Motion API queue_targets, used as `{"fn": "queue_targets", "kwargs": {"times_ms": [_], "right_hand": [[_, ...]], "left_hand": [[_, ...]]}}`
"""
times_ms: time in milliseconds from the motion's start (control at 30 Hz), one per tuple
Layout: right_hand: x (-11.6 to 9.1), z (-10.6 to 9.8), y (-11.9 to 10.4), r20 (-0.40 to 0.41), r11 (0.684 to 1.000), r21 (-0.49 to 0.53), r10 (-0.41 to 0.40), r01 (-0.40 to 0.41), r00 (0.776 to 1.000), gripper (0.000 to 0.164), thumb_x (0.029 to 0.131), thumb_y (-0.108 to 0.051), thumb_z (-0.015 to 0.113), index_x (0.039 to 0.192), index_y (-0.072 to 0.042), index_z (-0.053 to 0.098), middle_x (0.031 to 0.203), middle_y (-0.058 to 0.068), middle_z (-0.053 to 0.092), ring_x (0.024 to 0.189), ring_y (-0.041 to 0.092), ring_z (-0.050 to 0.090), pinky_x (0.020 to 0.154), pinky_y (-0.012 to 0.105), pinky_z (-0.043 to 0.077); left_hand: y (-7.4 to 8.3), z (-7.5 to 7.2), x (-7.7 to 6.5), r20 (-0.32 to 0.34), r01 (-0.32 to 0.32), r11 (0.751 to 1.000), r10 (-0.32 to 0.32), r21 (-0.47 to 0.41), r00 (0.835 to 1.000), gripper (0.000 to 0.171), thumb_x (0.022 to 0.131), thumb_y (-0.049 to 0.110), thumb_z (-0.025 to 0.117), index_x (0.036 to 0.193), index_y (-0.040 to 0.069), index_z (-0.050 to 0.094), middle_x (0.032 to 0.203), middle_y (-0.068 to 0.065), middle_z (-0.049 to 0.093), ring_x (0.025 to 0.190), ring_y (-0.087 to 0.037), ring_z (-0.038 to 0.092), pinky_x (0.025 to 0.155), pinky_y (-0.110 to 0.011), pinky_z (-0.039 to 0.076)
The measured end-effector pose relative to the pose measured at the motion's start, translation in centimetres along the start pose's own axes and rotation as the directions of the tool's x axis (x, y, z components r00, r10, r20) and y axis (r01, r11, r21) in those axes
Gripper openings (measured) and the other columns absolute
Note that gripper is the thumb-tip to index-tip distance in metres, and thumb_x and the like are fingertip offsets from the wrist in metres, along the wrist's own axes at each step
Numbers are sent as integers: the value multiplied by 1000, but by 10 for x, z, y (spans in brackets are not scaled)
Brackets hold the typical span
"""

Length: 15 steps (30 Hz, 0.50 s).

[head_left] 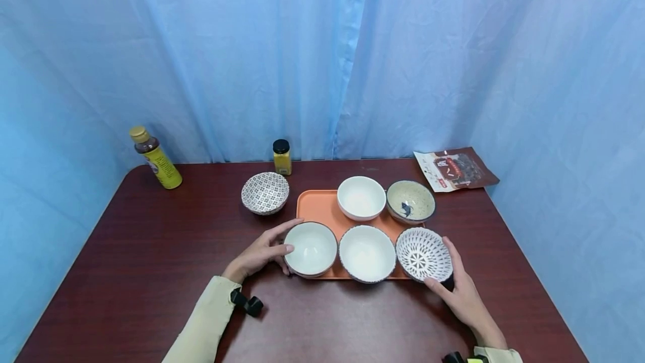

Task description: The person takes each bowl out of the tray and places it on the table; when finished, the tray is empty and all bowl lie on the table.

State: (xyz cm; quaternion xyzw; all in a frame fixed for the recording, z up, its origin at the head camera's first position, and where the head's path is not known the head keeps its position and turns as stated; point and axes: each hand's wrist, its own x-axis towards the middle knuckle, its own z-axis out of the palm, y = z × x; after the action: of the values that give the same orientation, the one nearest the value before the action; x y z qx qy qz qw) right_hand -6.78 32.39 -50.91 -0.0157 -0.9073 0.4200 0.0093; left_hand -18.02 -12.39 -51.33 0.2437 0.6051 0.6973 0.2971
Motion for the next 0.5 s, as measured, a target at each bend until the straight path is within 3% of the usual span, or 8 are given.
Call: {"fn": "queue_targets", "kwargs": {"times_ms": [500], "right_hand": [[-1,0,0,-4,1000,-3,1,-1,1000,99,92,-28,70,163,-24,0,167,20,13,147,42,22,107,69,31]], "left_hand": [[-2,-1,0,-1,-37,999,37,-32,999,64,99,2,52,158,6,27,150,-30,41,67,-21,72,59,-48,63]]}}
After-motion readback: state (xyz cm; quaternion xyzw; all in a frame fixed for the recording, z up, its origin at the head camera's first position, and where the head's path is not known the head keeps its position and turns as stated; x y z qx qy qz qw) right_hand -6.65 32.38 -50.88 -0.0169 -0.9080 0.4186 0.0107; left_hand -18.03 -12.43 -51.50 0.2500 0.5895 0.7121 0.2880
